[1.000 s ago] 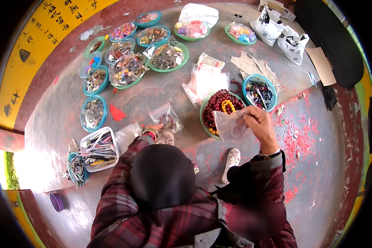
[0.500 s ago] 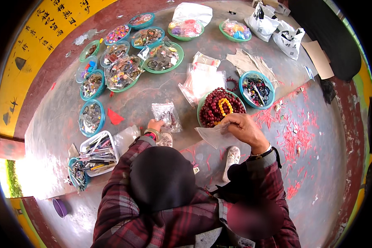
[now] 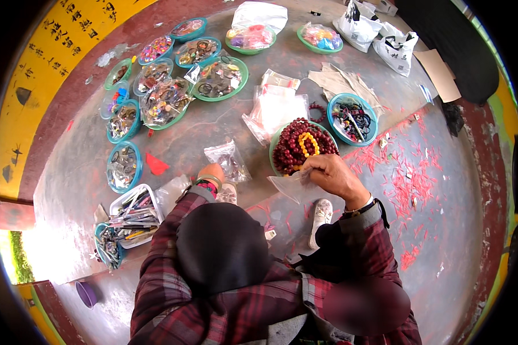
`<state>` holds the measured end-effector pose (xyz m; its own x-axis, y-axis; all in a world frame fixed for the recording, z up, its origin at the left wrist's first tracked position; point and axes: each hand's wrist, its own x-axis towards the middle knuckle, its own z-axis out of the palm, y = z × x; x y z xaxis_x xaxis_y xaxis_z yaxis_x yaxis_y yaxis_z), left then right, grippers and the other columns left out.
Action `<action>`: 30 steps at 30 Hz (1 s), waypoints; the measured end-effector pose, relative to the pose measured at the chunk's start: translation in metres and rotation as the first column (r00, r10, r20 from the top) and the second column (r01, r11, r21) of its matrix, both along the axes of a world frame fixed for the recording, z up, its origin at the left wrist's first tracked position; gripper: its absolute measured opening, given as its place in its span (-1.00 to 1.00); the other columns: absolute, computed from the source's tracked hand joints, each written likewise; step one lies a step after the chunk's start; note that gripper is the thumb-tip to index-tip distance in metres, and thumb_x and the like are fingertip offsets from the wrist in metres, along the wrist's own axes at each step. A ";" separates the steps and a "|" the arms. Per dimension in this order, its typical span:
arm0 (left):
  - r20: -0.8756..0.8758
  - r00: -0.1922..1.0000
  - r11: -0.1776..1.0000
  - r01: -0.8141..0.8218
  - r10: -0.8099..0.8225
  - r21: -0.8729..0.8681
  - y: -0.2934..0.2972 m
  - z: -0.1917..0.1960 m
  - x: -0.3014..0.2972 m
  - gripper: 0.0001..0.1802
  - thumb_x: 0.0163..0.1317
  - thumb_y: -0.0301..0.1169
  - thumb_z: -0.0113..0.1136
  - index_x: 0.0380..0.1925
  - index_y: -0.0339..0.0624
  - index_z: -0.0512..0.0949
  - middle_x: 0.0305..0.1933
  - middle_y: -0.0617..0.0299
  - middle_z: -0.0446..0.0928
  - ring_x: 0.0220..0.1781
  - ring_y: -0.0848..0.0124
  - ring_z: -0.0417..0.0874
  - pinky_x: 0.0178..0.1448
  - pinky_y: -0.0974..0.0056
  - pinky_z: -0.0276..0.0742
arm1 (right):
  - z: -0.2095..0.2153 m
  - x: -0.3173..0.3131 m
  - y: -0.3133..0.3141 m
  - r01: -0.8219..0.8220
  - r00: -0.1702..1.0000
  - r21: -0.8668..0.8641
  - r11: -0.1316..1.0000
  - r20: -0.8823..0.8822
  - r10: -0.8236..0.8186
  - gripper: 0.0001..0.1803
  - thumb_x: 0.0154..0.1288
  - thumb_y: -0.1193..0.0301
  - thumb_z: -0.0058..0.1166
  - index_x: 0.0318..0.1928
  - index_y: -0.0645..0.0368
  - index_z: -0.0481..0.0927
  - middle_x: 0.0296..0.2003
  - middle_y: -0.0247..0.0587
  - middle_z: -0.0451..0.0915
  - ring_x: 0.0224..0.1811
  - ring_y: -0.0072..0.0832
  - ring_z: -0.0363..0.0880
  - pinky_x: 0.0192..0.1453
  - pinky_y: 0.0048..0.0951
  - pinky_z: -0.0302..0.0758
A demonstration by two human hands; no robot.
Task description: The person sits on the floor and packs beaded bracelets into small clear plastic bags. They pick up bracelets from a bowl, open a bag, place the bracelet inside, and set the bag down. The person repeats this process for multiple bracelets.
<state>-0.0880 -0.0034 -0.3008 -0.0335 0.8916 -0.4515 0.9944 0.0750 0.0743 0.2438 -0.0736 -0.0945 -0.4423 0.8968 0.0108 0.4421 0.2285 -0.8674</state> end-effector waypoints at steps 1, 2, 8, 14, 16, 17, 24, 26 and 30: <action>-0.026 0.999 1.000 0.030 -0.031 -0.008 -0.002 0.018 0.005 -0.73 0.17 -0.32 -0.05 -0.33 -0.19 0.61 -0.19 -0.08 0.57 -0.08 -0.01 0.57 -0.03 0.05 0.49 | 0.000 0.001 0.000 -0.013 1.000 0.010 1.000 0.011 0.013 -0.77 -0.09 0.65 -0.18 -0.38 0.30 0.53 -0.48 -0.12 0.57 -0.41 -0.34 0.56 -0.29 -0.41 0.46; -0.027 0.999 0.999 0.031 -0.030 0.008 -0.002 0.028 0.007 -0.72 0.17 -0.33 -0.07 -0.32 -0.19 0.61 -0.20 -0.07 0.57 -0.09 -0.01 0.57 -0.04 0.04 0.49 | -0.001 0.002 0.000 -0.029 0.999 0.020 0.999 0.021 0.028 -0.76 -0.10 0.67 -0.19 -0.39 0.30 0.52 -0.47 -0.15 0.57 -0.40 -0.38 0.56 -0.27 -0.43 0.46; 0.297 0.923 0.949 0.167 -0.245 0.266 0.013 0.015 -0.005 -0.71 0.21 -0.31 -0.08 -0.25 -0.27 0.53 -0.32 0.00 0.59 -0.22 0.05 0.61 -0.13 0.07 0.51 | 0.000 -0.006 0.001 0.029 1.000 -0.021 0.999 -0.001 -0.029 -0.74 -0.18 0.73 -0.22 -0.47 0.30 0.54 -0.49 -0.19 0.57 -0.41 -0.42 0.55 -0.29 -0.46 0.46; 0.831 -0.286 0.862 -0.030 0.477 -0.506 0.015 0.041 0.011 -0.78 0.34 -0.33 -0.08 -0.18 -0.24 0.46 -0.21 0.16 0.56 -0.19 0.32 0.60 -0.04 0.16 0.53 | -0.019 -0.028 -0.004 0.033 0.974 -0.275 0.961 -0.205 -0.092 -0.78 -0.06 0.64 -0.18 -0.46 0.25 0.57 -0.55 -0.37 0.54 -0.52 -0.63 0.41 -0.44 -0.59 0.33; 0.806 -0.413 0.891 0.030 0.424 -0.453 0.016 0.069 0.022 -0.77 0.33 -0.33 -0.05 -0.16 -0.25 0.45 -0.23 0.20 0.55 -0.20 0.36 0.60 -0.05 0.22 0.51 | -0.021 -0.040 -0.008 -0.002 0.943 -0.507 0.862 -0.288 -0.167 -0.82 0.17 0.36 0.00 -0.38 0.19 0.59 -0.53 -0.46 0.52 -0.61 -0.71 0.28 -0.54 -0.66 0.23; 0.784 -0.473 0.904 0.063 0.401 -0.424 0.017 0.084 0.031 -0.77 0.33 -0.34 -0.04 -0.15 -0.26 0.45 -0.24 0.22 0.55 -0.21 0.38 0.59 -0.05 0.24 0.51 | -0.027 -0.045 -0.012 0.001 0.937 -0.560 0.829 -0.289 -0.196 -0.67 0.23 0.14 0.04 -0.29 0.17 0.59 -0.51 -0.44 0.53 -0.61 -0.72 0.27 -0.54 -0.67 0.22; 0.845 -0.449 0.957 0.130 0.290 -0.260 0.006 0.161 0.084 -0.72 0.35 -0.31 -0.07 -0.05 -0.22 0.42 -0.09 0.25 0.50 -0.03 0.42 0.51 0.07 0.29 0.41 | -0.037 -0.070 -0.008 -0.048 0.437 -0.625 0.779 -0.714 -0.546 -0.59 0.27 0.03 -0.03 -0.12 0.11 0.48 -0.45 -0.55 0.43 -0.65 -0.80 0.14 -0.61 -0.72 0.08; 0.947 -0.251 0.968 0.198 0.201 -0.153 0.007 0.159 0.087 -0.67 0.37 -0.28 -0.12 -0.03 -0.27 0.43 -0.03 0.21 0.50 0.01 0.43 0.50 0.12 0.26 0.39 | -0.039 -0.066 0.003 0.025 0.201 -0.646 0.763 -0.744 -0.637 -0.75 0.32 0.15 -0.05 -0.15 0.00 0.47 -0.49 -0.62 0.38 -0.65 -0.85 0.14 -0.62 -0.77 0.12; 0.919 0.290 0.928 0.333 -0.268 0.166 0.000 0.172 0.087 -0.68 0.34 -0.31 -0.04 -0.03 -0.27 0.50 -0.06 0.25 0.52 0.02 0.50 0.46 0.13 0.38 0.33 | -0.022 -0.045 0.005 0.170 0.219 -0.648 0.742 -0.710 -0.670 -0.86 0.30 0.25 -0.02 -0.21 -0.01 0.48 -0.54 -0.66 0.35 -0.64 -0.88 0.19 -0.64 -0.82 0.10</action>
